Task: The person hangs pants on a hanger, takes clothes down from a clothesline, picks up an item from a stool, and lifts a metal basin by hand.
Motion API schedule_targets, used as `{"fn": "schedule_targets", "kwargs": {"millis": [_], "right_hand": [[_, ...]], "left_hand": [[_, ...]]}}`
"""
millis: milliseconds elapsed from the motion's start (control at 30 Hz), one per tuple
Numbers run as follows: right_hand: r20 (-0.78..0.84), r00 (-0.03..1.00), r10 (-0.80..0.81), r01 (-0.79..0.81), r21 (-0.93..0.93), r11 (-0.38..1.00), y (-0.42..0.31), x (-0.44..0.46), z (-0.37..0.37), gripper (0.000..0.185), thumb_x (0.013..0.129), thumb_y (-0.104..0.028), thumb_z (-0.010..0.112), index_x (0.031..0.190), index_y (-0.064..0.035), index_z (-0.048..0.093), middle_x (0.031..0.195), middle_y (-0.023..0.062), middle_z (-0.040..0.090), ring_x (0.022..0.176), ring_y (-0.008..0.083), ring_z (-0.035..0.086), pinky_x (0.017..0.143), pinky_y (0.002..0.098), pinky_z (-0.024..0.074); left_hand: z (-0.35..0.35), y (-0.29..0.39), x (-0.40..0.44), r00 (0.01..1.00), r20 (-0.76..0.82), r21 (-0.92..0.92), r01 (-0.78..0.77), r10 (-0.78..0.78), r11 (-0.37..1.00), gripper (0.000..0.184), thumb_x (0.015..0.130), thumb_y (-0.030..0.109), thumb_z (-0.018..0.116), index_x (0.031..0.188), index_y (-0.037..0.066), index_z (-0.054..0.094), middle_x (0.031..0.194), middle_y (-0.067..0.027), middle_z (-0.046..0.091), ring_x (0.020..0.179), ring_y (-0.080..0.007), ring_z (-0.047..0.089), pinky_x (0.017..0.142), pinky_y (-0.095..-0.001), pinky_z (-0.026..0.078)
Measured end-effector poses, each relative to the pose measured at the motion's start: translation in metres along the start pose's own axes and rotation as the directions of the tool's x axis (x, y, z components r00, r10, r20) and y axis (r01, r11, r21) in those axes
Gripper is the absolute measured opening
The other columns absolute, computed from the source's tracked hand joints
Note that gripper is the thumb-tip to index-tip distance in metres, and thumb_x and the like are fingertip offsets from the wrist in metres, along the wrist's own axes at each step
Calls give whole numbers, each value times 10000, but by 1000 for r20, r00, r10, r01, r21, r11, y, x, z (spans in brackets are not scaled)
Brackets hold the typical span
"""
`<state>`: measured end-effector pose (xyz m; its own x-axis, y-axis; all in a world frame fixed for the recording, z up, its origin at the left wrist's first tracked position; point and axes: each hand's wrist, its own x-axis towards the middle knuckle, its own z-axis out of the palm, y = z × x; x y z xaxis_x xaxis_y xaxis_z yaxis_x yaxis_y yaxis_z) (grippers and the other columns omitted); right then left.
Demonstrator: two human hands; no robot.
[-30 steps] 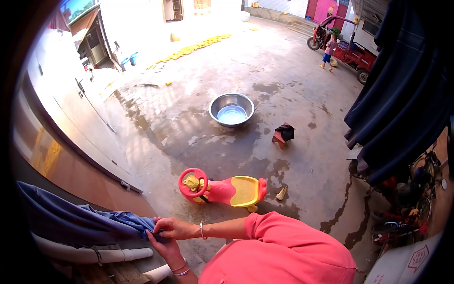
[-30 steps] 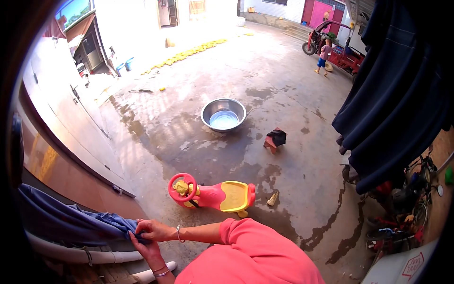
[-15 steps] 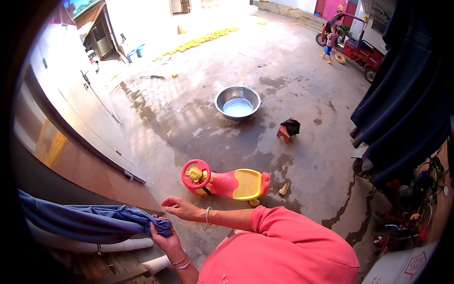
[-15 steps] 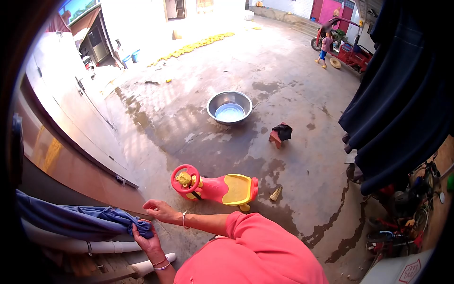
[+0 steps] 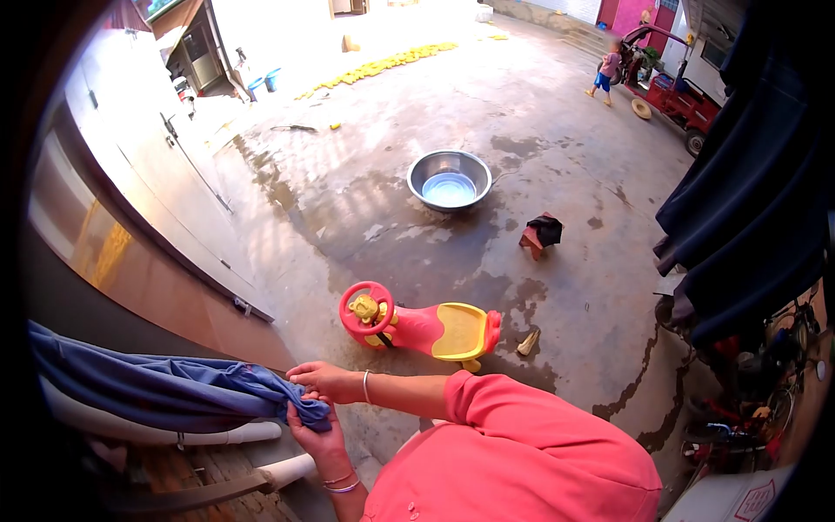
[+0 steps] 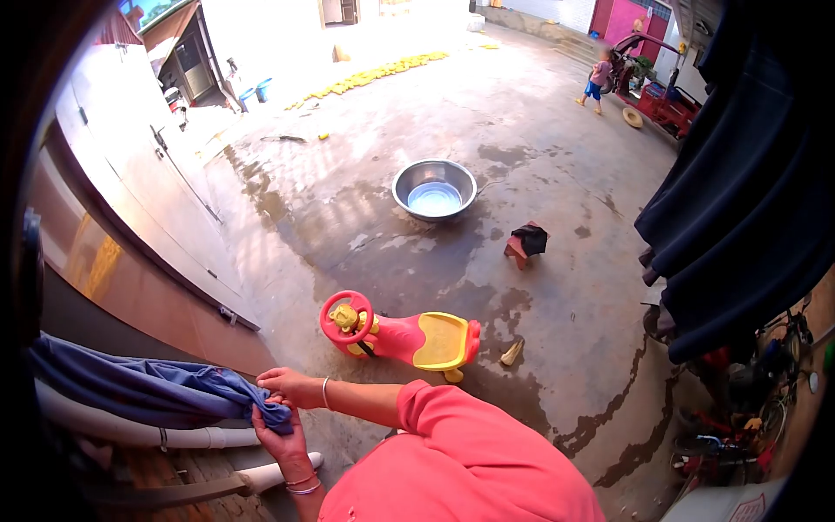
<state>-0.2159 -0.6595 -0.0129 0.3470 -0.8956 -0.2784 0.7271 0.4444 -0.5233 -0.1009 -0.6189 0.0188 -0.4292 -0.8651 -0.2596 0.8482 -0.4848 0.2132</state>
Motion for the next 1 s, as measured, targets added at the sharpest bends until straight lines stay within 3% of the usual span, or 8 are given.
{"fn": "schedule_targets", "kwargs": {"millis": [67, 167, 300, 433, 633, 800, 867, 1000], "right_hand": [[31, 1000, -7, 7, 2, 1000, -5, 1, 3, 333, 881, -151, 563, 1160, -11, 446, 917, 89, 557, 657, 121, 585, 522, 181, 477], [-67, 989, -133, 117, -201, 973, -4, 4, 4, 271, 858, -73, 560, 1118, -13, 511, 959, 59, 563, 749, 106, 561, 579, 212, 485], [-125, 982, -139, 113, -192, 975, -16, -2, 6, 271, 845, -81, 571, 1111, -55, 524, 997, 43, 560, 870, 120, 547, 746, 275, 474], [-106, 979, -173, 151, -185, 971, -18, -5, 8, 269, 841, -79, 576, 1103, -46, 523, 991, 46, 563, 856, 122, 553, 738, 267, 477], [87, 973, -213, 229, -293, 928, -11, -16, 21, 238, 826, -47, 579, 1058, -20, 536, 963, 40, 575, 862, 106, 547, 778, 263, 469], [206, 951, -230, 300, -435, 849, 0, -18, 36, 214, 813, -1, 553, 1026, -12, 546, 977, 32, 573, 899, 86, 521, 814, 244, 444], [316, 896, -311, 432, -469, 770, 11, -15, 37, 192, 810, 6, 548, 1001, -11, 545, 950, 29, 571, 885, 84, 519, 812, 248, 444], [276, 926, -258, 372, -542, 754, 7, -25, 43, 180, 807, 6, 550, 987, -7, 548, 888, 36, 584, 829, 95, 542, 748, 259, 469]], "left_hand": [[4, -1, -4, 1000, 6, -9, 2, -2, 1000, 254, 885, 232, 507, 1014, 13, 515, 882, -82, 577, 837, -186, 562, 768, -325, 479], [2, 1, -7, 1000, -15, -8, -12, 11, 1000, 261, 889, 238, 510, 1042, 27, 514, 888, -77, 575, 842, -180, 565, 776, -336, 481], [-13, 7, -5, 996, -66, 86, -59, 65, 995, 288, 884, 249, 526, 1092, 52, 504, 925, -61, 594, 874, -185, 572, 782, -346, 478], [-20, 9, -4, 977, -156, 213, -111, 146, 971, 310, 884, 277, 525, 1120, 76, 503, 1002, -61, 604, 923, -190, 576, 826, -369, 464], [-32, 21, 7, 985, -114, 162, -108, 127, 981, 341, 879, 332, 519, 1130, 100, 531, 1060, -53, 613, 969, -192, 580, 907, -403, 429], [-49, 45, 17, 988, -29, 75, -152, 155, 985, 351, 876, 292, 510, 1144, 65, 523, 1128, -70, 584, 1043, -186, 547, 916, -363, 427], [-15, 37, 9, 985, -60, 59, -160, 163, 985, 321, 865, 262, 515, 1111, 57, 543, 1103, -66, 599, 1008, -195, 568, 902, -343, 435], [-57, 59, 21, 983, -93, 64, -153, 158, 986, 277, 847, 226, 527, 1057, 50, 570, 1052, -62, 621, 967, -202, 587, 872, -335, 448]]}}
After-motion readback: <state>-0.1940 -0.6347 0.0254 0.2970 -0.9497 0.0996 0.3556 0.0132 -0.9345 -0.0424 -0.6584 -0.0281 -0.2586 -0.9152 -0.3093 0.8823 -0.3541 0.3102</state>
